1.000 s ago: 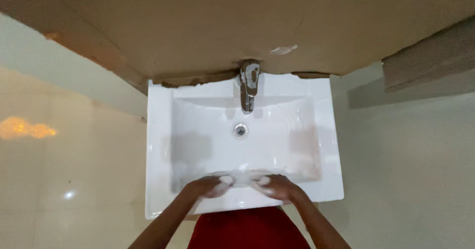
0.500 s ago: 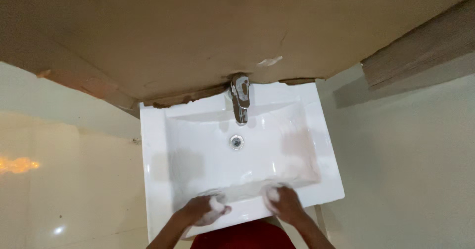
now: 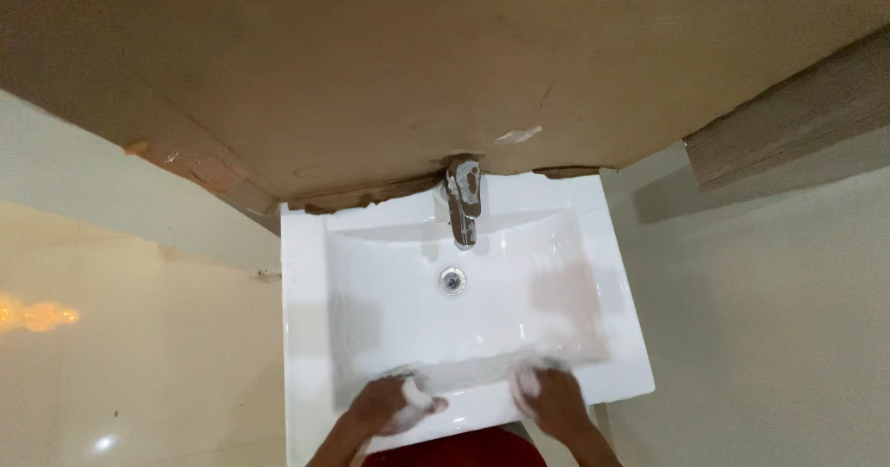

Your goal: The person scrubs the sink basin and faucet by hand with soapy foam, rubbing the inner surfaces, edges, and faucet.

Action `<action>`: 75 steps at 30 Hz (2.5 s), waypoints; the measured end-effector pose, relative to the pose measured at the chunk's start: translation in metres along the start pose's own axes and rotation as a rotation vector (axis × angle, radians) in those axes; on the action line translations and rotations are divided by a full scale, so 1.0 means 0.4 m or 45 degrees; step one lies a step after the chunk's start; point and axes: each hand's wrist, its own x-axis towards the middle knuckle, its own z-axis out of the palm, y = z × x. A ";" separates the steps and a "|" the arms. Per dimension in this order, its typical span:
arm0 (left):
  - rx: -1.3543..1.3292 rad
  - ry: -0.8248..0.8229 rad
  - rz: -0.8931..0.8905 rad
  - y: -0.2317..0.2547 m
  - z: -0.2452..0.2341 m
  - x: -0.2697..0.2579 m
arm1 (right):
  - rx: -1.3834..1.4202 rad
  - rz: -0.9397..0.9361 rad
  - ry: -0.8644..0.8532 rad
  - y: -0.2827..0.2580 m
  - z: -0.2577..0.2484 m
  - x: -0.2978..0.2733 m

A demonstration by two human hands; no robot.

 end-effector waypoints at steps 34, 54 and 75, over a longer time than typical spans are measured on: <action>-0.436 1.842 0.012 0.117 -0.250 0.294 | 2.492 0.676 -0.005 -0.075 -0.333 0.586; -1.355 1.735 0.085 0.231 -0.296 0.433 | 2.596 0.350 0.022 -0.036 -0.338 0.612; -2.558 1.268 0.348 0.165 -0.332 0.524 | 2.500 0.100 0.330 0.027 -0.402 0.502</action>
